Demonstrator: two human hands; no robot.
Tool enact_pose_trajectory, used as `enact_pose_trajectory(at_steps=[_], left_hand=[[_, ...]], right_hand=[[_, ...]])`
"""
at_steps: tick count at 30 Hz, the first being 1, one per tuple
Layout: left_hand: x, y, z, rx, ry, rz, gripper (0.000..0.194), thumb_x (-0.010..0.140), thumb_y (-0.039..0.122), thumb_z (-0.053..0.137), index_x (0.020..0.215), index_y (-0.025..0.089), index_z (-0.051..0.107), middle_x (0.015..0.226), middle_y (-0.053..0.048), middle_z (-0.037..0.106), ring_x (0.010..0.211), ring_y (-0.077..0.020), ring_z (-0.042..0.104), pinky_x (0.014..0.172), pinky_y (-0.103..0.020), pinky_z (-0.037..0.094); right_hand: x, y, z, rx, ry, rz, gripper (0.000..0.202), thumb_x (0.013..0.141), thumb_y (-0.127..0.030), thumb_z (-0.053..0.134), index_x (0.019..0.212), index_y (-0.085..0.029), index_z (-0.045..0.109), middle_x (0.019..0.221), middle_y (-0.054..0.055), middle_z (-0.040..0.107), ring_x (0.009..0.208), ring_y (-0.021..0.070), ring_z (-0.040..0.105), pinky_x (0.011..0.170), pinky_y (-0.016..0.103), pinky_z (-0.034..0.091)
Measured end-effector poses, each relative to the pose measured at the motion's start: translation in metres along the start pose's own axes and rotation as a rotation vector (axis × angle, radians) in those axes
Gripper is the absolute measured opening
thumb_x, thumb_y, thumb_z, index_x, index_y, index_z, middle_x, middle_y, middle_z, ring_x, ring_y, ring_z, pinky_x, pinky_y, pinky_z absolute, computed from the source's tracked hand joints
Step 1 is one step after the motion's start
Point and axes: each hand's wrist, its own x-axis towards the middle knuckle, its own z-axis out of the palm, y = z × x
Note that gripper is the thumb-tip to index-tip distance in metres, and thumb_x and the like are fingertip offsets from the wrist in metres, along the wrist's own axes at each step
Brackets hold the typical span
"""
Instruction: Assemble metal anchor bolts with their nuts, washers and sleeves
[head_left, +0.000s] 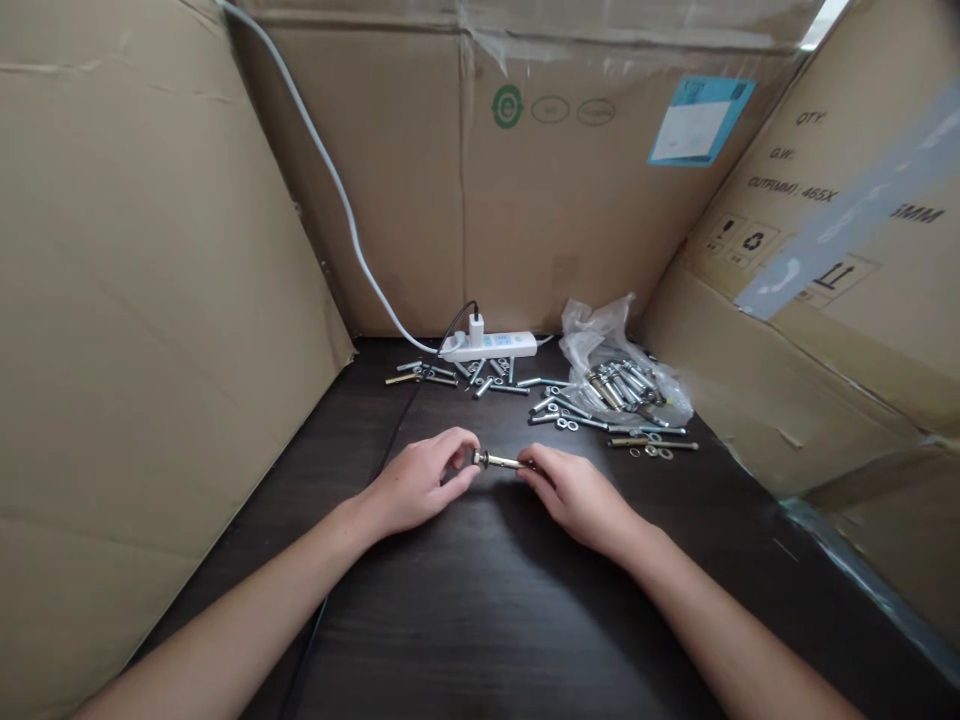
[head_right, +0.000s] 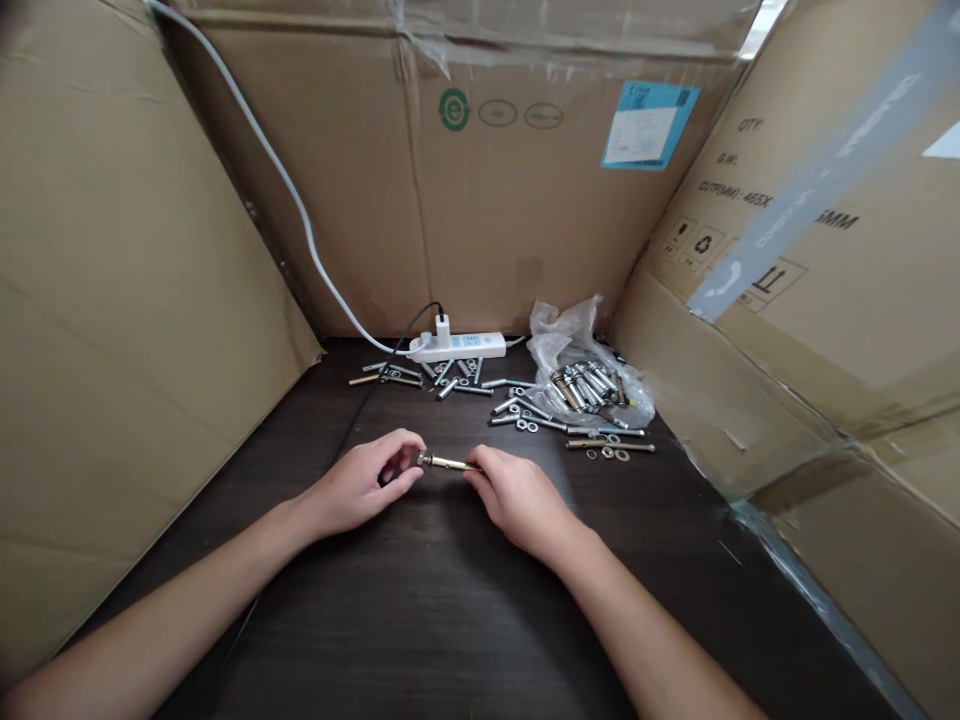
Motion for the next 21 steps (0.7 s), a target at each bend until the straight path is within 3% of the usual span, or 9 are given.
enact_pose_trajectory(at_steps=[5, 9, 12, 15, 21], left_hand=[[0.0, -0.002, -0.001, 0.037, -0.016, -0.027, 0.028, 0.09, 0.033, 0.043, 0.116, 0.022, 0.043, 0.087, 0.0, 0.056, 0.072, -0.0129, 0.054, 0.066, -0.025, 0.041], [0.0, 0.001, -0.003, 0.098, -0.068, 0.037, 0.021, 0.091, 0.028, 0.041, 0.109, 0.022, 0.048, 0.095, -0.001, 0.058, 0.08, -0.0147, 0.056, 0.07, -0.027, 0.042], [0.0, 0.002, -0.004, 0.126, -0.082, 0.062, 0.019, 0.091, 0.025, 0.04, 0.106, 0.021, 0.05, 0.097, -0.002, 0.059, 0.082, -0.0154, 0.057, 0.073, -0.027, 0.043], [0.0, 0.002, -0.003, 0.138, -0.078, 0.067, 0.018, 0.091, 0.024, 0.04, 0.106, 0.022, 0.05, 0.101, -0.001, 0.059, 0.086, -0.0162, 0.059, 0.074, -0.028, 0.043], [-0.001, 0.002, -0.003, 0.153, -0.094, 0.066, 0.017, 0.09, 0.024, 0.04, 0.103, 0.022, 0.052, 0.101, -0.001, 0.06, 0.087, -0.0164, 0.06, 0.074, -0.028, 0.043]], right_hand=[[0.004, 0.027, -0.025, -0.008, 0.22, 0.088, 0.017, 0.091, -0.032, 0.044, 0.092, -0.02, 0.056, 0.075, 0.002, 0.063, 0.066, 0.0159, 0.057, 0.062, 0.025, 0.041], [0.008, 0.079, -0.066, -0.204, 0.457, 0.363, 0.02, 0.087, -0.033, 0.047, 0.089, -0.018, 0.06, 0.068, 0.004, 0.062, 0.057, 0.0166, 0.054, 0.055, 0.026, 0.036], [0.014, 0.12, -0.091, -0.382, 0.473, 0.547, 0.019, 0.084, -0.03, 0.049, 0.088, -0.017, 0.062, 0.069, 0.007, 0.064, 0.062, 0.0198, 0.055, 0.058, 0.028, 0.035], [0.022, 0.147, -0.099, -0.425, 0.447, 0.607, 0.022, 0.084, -0.031, 0.048, 0.089, -0.017, 0.063, 0.078, 0.01, 0.067, 0.07, 0.0222, 0.058, 0.061, 0.029, 0.036], [0.03, 0.16, -0.089, -0.386, 0.466, 0.646, 0.022, 0.081, -0.032, 0.051, 0.089, -0.017, 0.064, 0.074, 0.009, 0.066, 0.068, 0.0214, 0.058, 0.061, 0.028, 0.037]])
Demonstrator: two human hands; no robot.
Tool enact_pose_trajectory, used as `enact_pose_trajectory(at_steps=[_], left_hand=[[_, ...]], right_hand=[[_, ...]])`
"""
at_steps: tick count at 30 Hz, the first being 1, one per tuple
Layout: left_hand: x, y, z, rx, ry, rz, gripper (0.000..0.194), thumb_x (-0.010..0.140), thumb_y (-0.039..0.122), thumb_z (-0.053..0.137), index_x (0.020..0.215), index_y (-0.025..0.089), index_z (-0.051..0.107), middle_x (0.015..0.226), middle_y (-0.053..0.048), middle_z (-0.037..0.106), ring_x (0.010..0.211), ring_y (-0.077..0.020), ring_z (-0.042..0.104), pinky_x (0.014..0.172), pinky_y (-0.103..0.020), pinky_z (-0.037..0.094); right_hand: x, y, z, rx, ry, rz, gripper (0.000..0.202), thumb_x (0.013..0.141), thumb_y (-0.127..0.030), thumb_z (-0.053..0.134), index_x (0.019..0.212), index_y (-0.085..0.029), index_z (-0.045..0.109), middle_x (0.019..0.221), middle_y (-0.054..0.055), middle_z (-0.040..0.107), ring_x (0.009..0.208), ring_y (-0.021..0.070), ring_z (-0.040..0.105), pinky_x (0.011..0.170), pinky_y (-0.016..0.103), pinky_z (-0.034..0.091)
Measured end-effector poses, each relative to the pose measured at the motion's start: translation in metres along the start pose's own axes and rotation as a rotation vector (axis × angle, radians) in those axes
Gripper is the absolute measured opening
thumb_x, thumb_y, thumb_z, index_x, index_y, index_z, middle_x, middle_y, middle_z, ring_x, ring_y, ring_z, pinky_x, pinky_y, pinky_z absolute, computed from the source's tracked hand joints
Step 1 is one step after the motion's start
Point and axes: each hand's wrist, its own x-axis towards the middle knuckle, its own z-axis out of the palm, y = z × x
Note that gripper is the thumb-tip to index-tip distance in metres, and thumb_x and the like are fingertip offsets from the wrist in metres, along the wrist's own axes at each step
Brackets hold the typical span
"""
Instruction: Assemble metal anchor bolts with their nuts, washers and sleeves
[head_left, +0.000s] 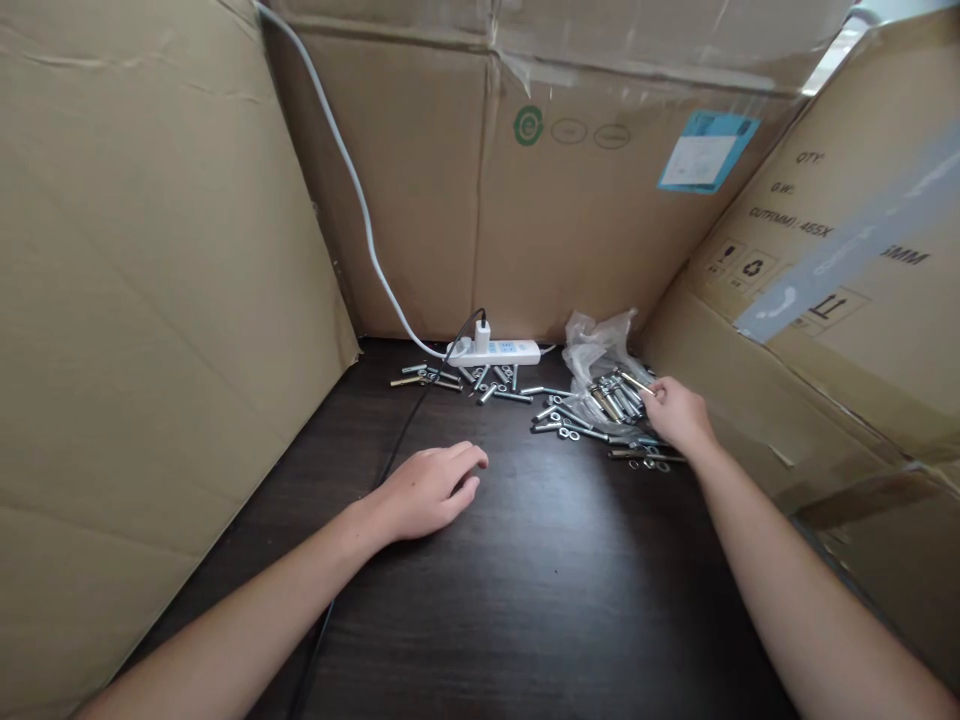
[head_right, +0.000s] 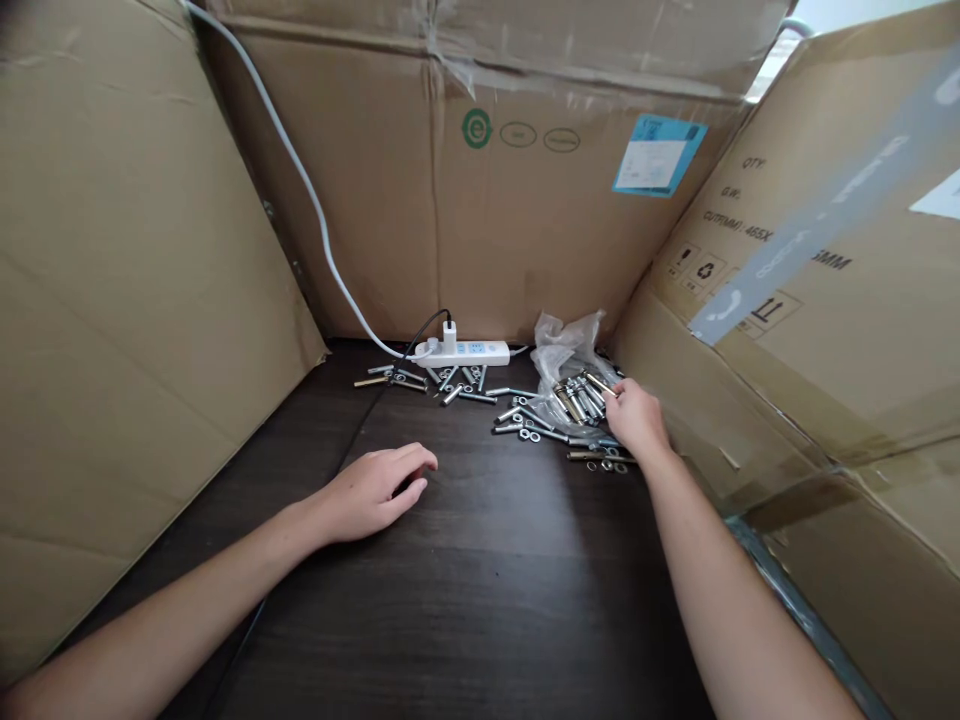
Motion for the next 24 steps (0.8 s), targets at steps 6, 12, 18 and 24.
enact_pose_trajectory(at_steps=[6, 12, 18, 24], left_hand=[[0.0, 0.0, 0.002, 0.019, -0.027, 0.0, 0.017, 0.091, 0.023, 0.039, 0.102, 0.022, 0.051, 0.1, -0.001, 0.06, 0.088, -0.0165, 0.059, 0.077, -0.028, 0.043], [0.002, -0.001, 0.005, 0.017, -0.058, 0.034, 0.017, 0.09, 0.022, 0.039, 0.101, 0.022, 0.053, 0.096, -0.001, 0.06, 0.085, -0.0161, 0.059, 0.08, -0.03, 0.044], [0.0, -0.004, 0.002, 0.031, -0.024, 0.035, 0.018, 0.09, 0.021, 0.039, 0.099, 0.021, 0.054, 0.094, -0.001, 0.06, 0.084, -0.0164, 0.059, 0.079, -0.03, 0.044], [-0.001, -0.004, 0.004, 0.061, -0.028, 0.067, 0.017, 0.091, 0.022, 0.038, 0.098, 0.021, 0.053, 0.093, -0.001, 0.06, 0.084, -0.0166, 0.059, 0.079, -0.03, 0.043]], right_hand=[[-0.013, -0.001, -0.013, 0.064, -0.009, -0.018, 0.025, 0.076, -0.031, 0.053, 0.093, -0.017, 0.064, 0.066, 0.004, 0.063, 0.061, 0.0189, 0.056, 0.057, 0.027, 0.037], [-0.064, -0.042, -0.024, 0.221, -0.057, -0.193, 0.019, 0.08, -0.033, 0.05, 0.087, -0.02, 0.062, 0.062, 0.0, 0.058, 0.053, 0.0149, 0.052, 0.053, 0.025, 0.038], [-0.092, -0.068, 0.001, 0.149, -0.022, -0.538, 0.021, 0.084, -0.026, 0.046, 0.094, -0.019, 0.063, 0.091, 0.008, 0.064, 0.089, 0.0242, 0.056, 0.08, 0.036, 0.044], [-0.087, -0.053, 0.011, -0.069, 0.02, -0.42, 0.026, 0.082, -0.02, 0.047, 0.099, -0.019, 0.066, 0.094, 0.01, 0.066, 0.09, 0.0269, 0.053, 0.081, 0.04, 0.042]])
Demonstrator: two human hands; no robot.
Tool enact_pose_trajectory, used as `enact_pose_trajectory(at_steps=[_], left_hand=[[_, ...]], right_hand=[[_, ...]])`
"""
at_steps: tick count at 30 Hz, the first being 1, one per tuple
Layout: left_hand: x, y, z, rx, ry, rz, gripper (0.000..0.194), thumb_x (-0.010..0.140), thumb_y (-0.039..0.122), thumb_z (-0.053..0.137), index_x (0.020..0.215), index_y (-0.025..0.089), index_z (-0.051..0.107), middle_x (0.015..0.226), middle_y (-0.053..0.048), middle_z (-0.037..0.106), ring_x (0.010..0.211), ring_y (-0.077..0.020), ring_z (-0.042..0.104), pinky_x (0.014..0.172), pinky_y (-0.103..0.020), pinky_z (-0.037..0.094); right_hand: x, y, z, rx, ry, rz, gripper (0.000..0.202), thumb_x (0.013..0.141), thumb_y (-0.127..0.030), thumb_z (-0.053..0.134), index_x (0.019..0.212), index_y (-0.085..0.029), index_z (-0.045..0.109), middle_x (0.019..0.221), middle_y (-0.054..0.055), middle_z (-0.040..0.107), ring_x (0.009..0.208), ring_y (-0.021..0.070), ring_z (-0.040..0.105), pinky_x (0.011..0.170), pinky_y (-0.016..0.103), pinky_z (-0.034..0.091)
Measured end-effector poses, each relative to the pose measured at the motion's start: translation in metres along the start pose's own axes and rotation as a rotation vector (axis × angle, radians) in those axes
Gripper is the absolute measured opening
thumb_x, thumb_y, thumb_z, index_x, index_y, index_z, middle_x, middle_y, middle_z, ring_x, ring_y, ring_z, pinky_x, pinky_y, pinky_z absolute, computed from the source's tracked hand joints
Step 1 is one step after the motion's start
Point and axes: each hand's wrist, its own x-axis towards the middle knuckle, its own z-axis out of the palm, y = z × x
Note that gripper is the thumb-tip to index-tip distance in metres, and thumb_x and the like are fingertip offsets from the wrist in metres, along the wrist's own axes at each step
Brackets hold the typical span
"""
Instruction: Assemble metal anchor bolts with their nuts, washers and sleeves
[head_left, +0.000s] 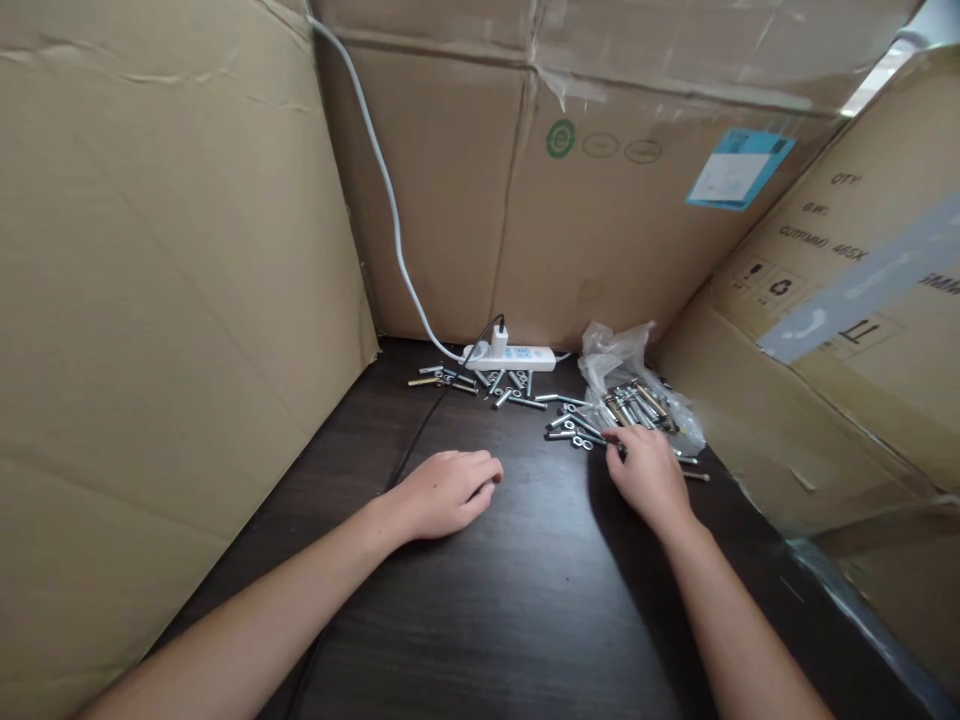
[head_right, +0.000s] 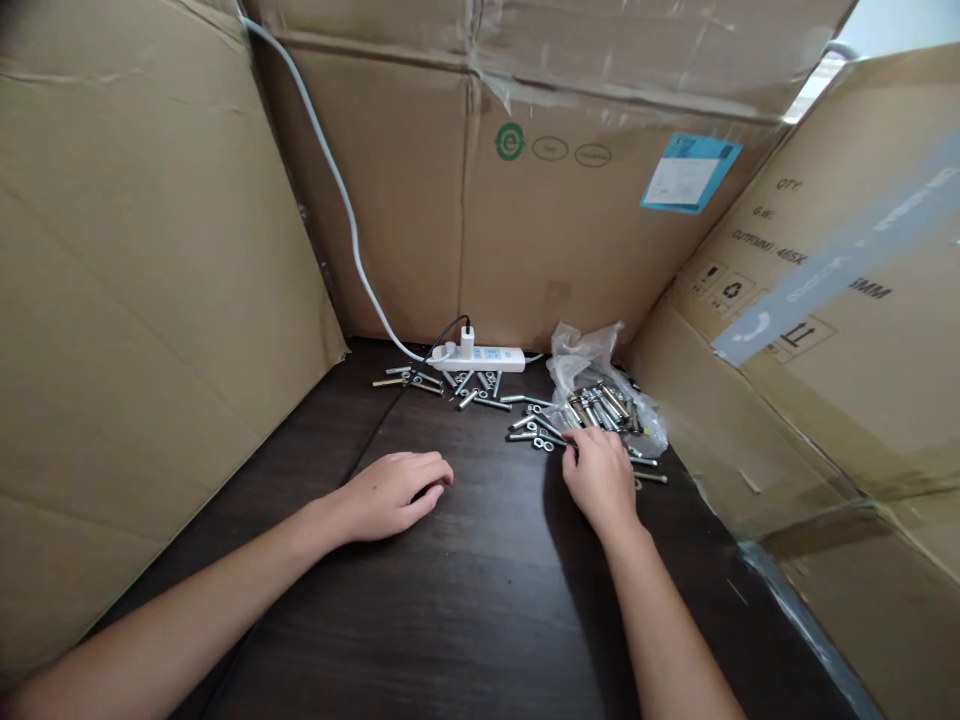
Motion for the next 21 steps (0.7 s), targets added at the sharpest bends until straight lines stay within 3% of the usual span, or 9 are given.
enact_pose_trajectory(at_steps=[6, 15, 18, 21], left_hand=[[-0.001, 0.001, -0.002, 0.023, 0.002, -0.002, 0.016, 0.091, 0.022, 0.038, 0.098, 0.021, 0.053, 0.093, -0.001, 0.06, 0.084, -0.0162, 0.059, 0.08, -0.03, 0.043], [0.0, 0.001, -0.004, -0.017, 0.001, -0.015, 0.016, 0.09, 0.02, 0.039, 0.096, 0.02, 0.054, 0.093, -0.002, 0.059, 0.085, -0.0165, 0.057, 0.079, -0.03, 0.044], [0.001, 0.001, -0.002, -0.029, 0.035, -0.025, 0.017, 0.089, 0.02, 0.04, 0.097, 0.02, 0.055, 0.098, -0.004, 0.057, 0.092, -0.0182, 0.053, 0.082, -0.032, 0.044], [0.004, 0.001, 0.003, -0.032, 0.093, -0.051, 0.023, 0.089, 0.021, 0.043, 0.109, 0.022, 0.053, 0.111, -0.006, 0.053, 0.103, -0.0205, 0.048, 0.091, -0.037, 0.042]], right_hand=[[0.003, -0.007, -0.002, -0.026, -0.12, -0.007, 0.023, 0.081, -0.021, 0.051, 0.096, -0.021, 0.067, 0.096, 0.006, 0.069, 0.092, 0.0263, 0.055, 0.079, 0.04, 0.042], [0.001, -0.023, 0.005, 0.193, -0.153, -0.202, 0.023, 0.085, -0.021, 0.048, 0.1, -0.018, 0.065, 0.095, 0.008, 0.066, 0.093, 0.0237, 0.057, 0.084, 0.038, 0.045], [-0.004, -0.031, 0.003, 0.25, -0.164, -0.241, 0.023, 0.086, -0.021, 0.046, 0.1, -0.019, 0.065, 0.095, 0.008, 0.065, 0.093, 0.0235, 0.057, 0.083, 0.039, 0.046], [-0.009, -0.047, -0.002, 0.294, -0.201, -0.314, 0.024, 0.087, -0.018, 0.045, 0.1, -0.02, 0.065, 0.093, 0.008, 0.064, 0.09, 0.0222, 0.057, 0.081, 0.037, 0.047]])
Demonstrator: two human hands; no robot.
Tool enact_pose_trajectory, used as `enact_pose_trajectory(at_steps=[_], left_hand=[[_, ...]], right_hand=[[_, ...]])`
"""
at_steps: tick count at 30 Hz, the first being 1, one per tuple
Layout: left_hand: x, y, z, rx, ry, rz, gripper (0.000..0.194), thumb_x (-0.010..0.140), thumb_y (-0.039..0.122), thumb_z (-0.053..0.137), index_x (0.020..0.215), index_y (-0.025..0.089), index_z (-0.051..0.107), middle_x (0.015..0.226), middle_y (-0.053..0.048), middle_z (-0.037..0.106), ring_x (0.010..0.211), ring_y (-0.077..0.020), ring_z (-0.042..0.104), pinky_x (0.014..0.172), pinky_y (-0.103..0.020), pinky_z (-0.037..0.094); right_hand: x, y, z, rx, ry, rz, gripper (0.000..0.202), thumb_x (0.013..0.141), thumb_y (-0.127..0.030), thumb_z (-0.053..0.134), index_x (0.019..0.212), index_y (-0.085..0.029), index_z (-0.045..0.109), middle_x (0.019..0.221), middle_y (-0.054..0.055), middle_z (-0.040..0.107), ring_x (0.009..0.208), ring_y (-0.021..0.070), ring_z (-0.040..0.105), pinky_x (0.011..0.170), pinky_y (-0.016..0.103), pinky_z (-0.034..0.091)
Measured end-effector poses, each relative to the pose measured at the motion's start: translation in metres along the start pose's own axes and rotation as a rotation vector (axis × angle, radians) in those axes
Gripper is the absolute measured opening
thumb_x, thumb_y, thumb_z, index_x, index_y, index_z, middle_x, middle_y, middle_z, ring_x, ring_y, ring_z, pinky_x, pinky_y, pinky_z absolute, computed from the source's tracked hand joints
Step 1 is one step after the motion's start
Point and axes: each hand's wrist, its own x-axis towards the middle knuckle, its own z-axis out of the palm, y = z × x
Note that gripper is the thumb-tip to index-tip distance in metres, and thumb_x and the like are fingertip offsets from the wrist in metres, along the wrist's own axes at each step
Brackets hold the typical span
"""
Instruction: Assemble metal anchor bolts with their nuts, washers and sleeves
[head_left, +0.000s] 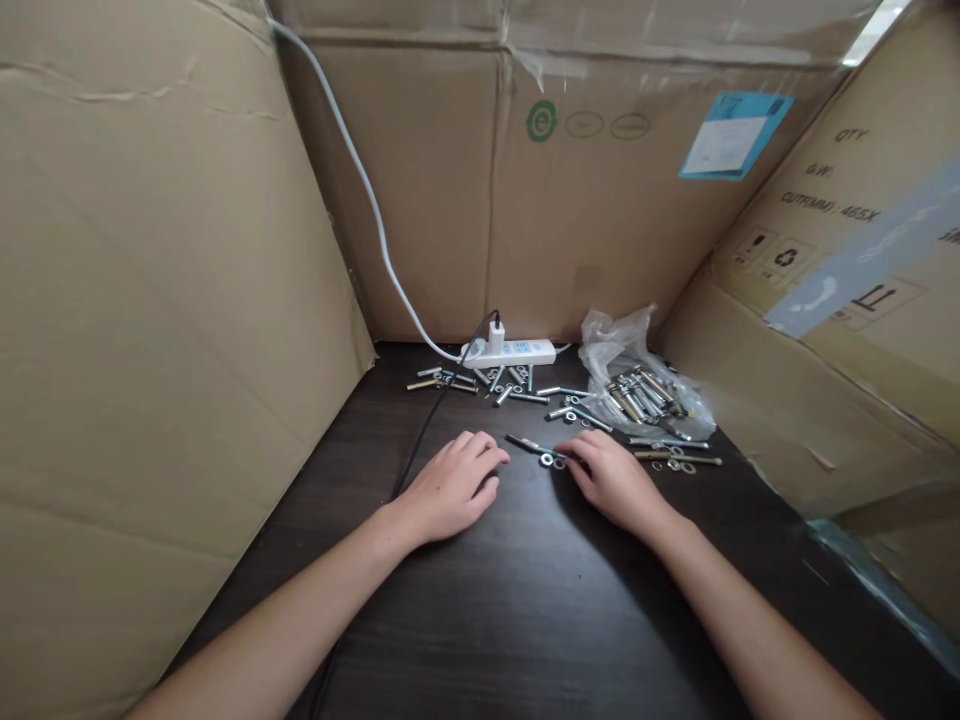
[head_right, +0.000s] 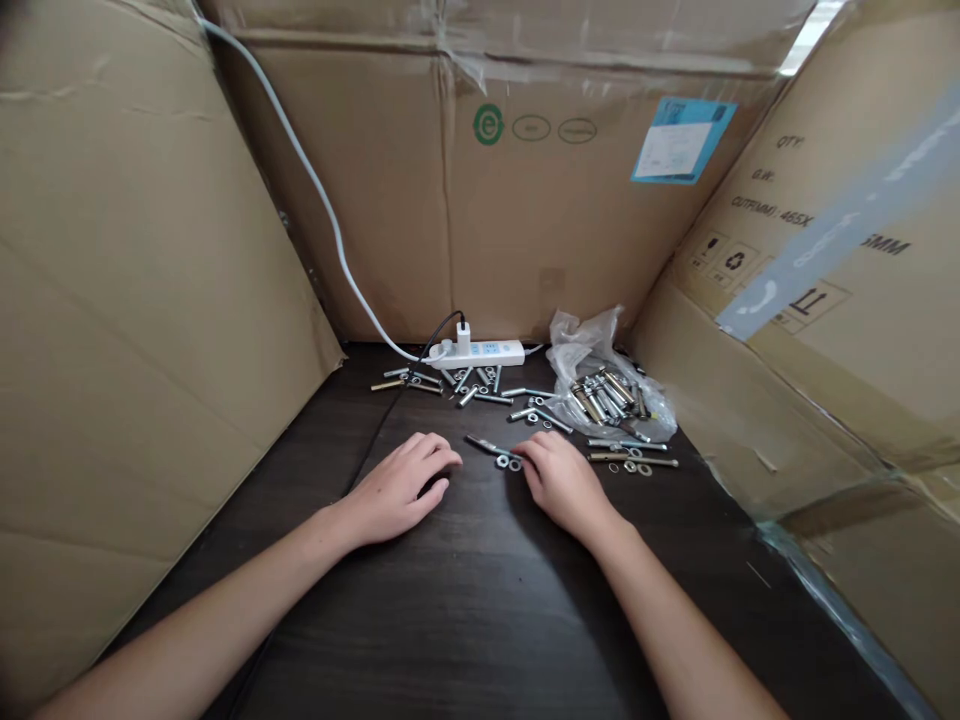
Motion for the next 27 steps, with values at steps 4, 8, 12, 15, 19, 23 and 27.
enact_pose_trajectory(at_steps=[4, 8, 12, 15, 19, 23, 27], left_hand=[[0.004, -0.002, 0.011, 0.037, 0.042, -0.058, 0.041, 0.088, 0.021, 0.045, 0.129, 0.024, 0.041, 0.125, -0.006, 0.047, 0.113, -0.0227, 0.042, 0.098, -0.042, 0.038], [0.008, -0.004, 0.017, 0.088, 0.028, -0.075, 0.03, 0.09, 0.02, 0.042, 0.118, 0.024, 0.051, 0.118, -0.006, 0.049, 0.109, -0.0223, 0.044, 0.093, -0.04, 0.04], [0.01, -0.007, 0.015, 0.065, 0.047, -0.075, 0.022, 0.09, 0.017, 0.04, 0.104, 0.022, 0.056, 0.105, -0.005, 0.051, 0.099, -0.0196, 0.047, 0.089, -0.037, 0.042], [0.01, -0.01, 0.015, 0.058, 0.065, -0.096, 0.019, 0.089, 0.015, 0.039, 0.095, 0.021, 0.056, 0.097, -0.005, 0.051, 0.093, -0.0185, 0.049, 0.086, -0.035, 0.043], [0.01, -0.012, 0.016, 0.069, 0.063, -0.114, 0.027, 0.088, 0.014, 0.04, 0.11, 0.022, 0.052, 0.098, -0.005, 0.051, 0.093, -0.0192, 0.051, 0.087, -0.036, 0.043], [0.011, -0.012, 0.013, 0.054, 0.042, -0.106, 0.039, 0.088, 0.012, 0.037, 0.124, 0.023, 0.045, 0.104, -0.006, 0.051, 0.096, -0.0197, 0.05, 0.088, -0.036, 0.043], [0.012, -0.01, 0.011, 0.068, 0.01, -0.092, 0.031, 0.087, 0.011, 0.036, 0.111, 0.021, 0.053, 0.101, -0.005, 0.051, 0.095, -0.0194, 0.048, 0.088, -0.036, 0.042]], right_hand=[[-0.001, -0.022, -0.001, 0.049, -0.026, -0.095, 0.024, 0.09, -0.016, 0.043, 0.102, -0.02, 0.063, 0.092, 0.008, 0.062, 0.089, 0.0211, 0.055, 0.079, 0.035, 0.048], [-0.001, -0.029, -0.003, 0.068, 0.003, -0.117, 0.022, 0.091, -0.016, 0.043, 0.103, -0.02, 0.061, 0.093, 0.008, 0.062, 0.09, 0.0215, 0.054, 0.08, 0.035, 0.048], [-0.002, -0.028, -0.005, 0.097, 0.016, -0.113, 0.023, 0.09, -0.013, 0.043, 0.102, -0.021, 0.061, 0.094, 0.007, 0.061, 0.09, 0.0209, 0.056, 0.079, 0.034, 0.049], [-0.003, -0.027, -0.006, 0.118, 0.005, -0.086, 0.023, 0.09, -0.014, 0.041, 0.102, -0.021, 0.06, 0.095, 0.007, 0.06, 0.09, 0.0204, 0.057, 0.08, 0.034, 0.049], [-0.004, -0.024, -0.007, 0.129, -0.004, -0.049, 0.029, 0.09, -0.012, 0.038, 0.11, -0.021, 0.057, 0.099, 0.008, 0.058, 0.092, 0.0202, 0.058, 0.081, 0.034, 0.05], [-0.005, -0.021, -0.006, 0.105, 0.002, -0.031, 0.043, 0.087, -0.006, 0.036, 0.124, -0.021, 0.05, 0.107, 0.01, 0.054, 0.097, 0.021, 0.056, 0.083, 0.034, 0.05], [-0.006, -0.023, -0.006, 0.114, 0.003, -0.001, 0.04, 0.085, -0.004, 0.036, 0.116, -0.022, 0.054, 0.105, 0.009, 0.052, 0.096, 0.0202, 0.056, 0.081, 0.033, 0.05]])
